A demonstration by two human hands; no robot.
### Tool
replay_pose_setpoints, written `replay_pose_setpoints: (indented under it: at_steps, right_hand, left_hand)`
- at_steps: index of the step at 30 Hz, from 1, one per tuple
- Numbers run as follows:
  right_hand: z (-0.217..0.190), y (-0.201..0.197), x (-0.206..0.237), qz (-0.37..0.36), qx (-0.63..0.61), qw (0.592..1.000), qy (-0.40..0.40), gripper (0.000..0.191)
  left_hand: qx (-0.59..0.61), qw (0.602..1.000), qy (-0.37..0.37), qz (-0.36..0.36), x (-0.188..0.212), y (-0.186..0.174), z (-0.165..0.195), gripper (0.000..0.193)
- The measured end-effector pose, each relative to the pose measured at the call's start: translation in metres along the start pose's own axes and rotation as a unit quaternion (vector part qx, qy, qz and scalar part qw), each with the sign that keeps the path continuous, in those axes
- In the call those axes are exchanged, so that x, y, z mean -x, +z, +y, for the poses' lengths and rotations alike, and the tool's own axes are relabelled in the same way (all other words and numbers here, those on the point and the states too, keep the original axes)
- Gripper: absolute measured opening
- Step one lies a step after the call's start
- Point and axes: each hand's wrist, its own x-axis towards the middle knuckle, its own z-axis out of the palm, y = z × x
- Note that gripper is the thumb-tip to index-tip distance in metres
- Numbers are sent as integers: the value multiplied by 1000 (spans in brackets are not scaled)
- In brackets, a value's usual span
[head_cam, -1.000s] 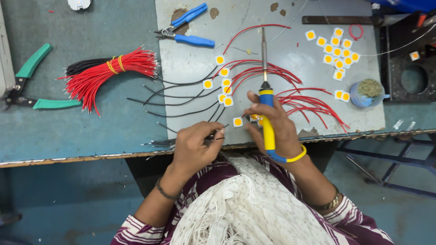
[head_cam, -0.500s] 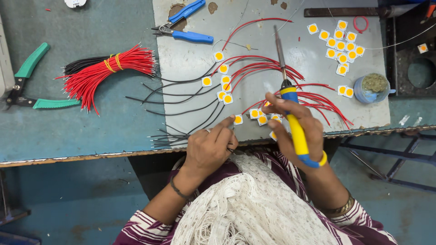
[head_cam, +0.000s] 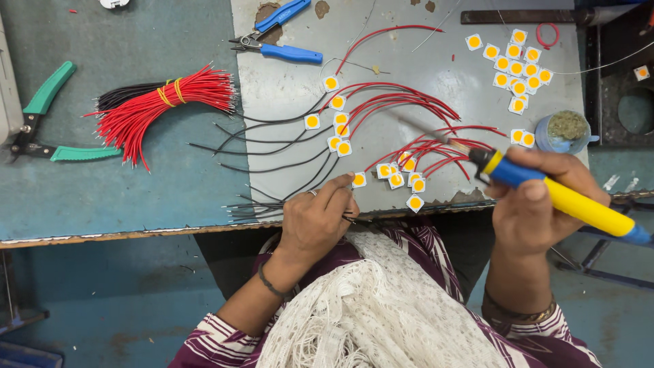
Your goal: The person strips insulation from black wires using pliers, then uses a soldering iron to attach the wires to small square LED modules on a workbench. The person handles bundles of red and black wires and multiple LED modules during the process.
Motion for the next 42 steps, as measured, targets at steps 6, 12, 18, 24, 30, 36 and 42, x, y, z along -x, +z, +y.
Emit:
replay_pose_setpoints:
  at_steps: [6,12,18,24,30,36,42]
  right_hand:
    - [-5,-5,1,-85,7,996,28,31]
    - [-13,9,-8,-198,119,972,45,25]
    - [-16,20,-12,-226,168,959,38,21]
    - [-19,21,-13,-224,192,955,44,20]
    - [-23,26,-19,-248,178,952,29,18]
    - [-37,39,-22,-279,176,944,-10,13]
    - [-40,42,-18,-250,177,952,-19,11]
  left_hand:
    - [11,1000,-10,0,-1,0,1,17]
    - [-3,1000,-12,3,-2,1,2,18]
    - [-3,1000,-12,-1,-1,2,2,14]
    - [11,1000,-13,-17,0,1,1,17]
    - [13,999,-23,-30,-2,0,2,15]
    - [28,998,-32,-43,-4,-2,3,14]
    - [22,998,-33,-50,-5,-1,3,13]
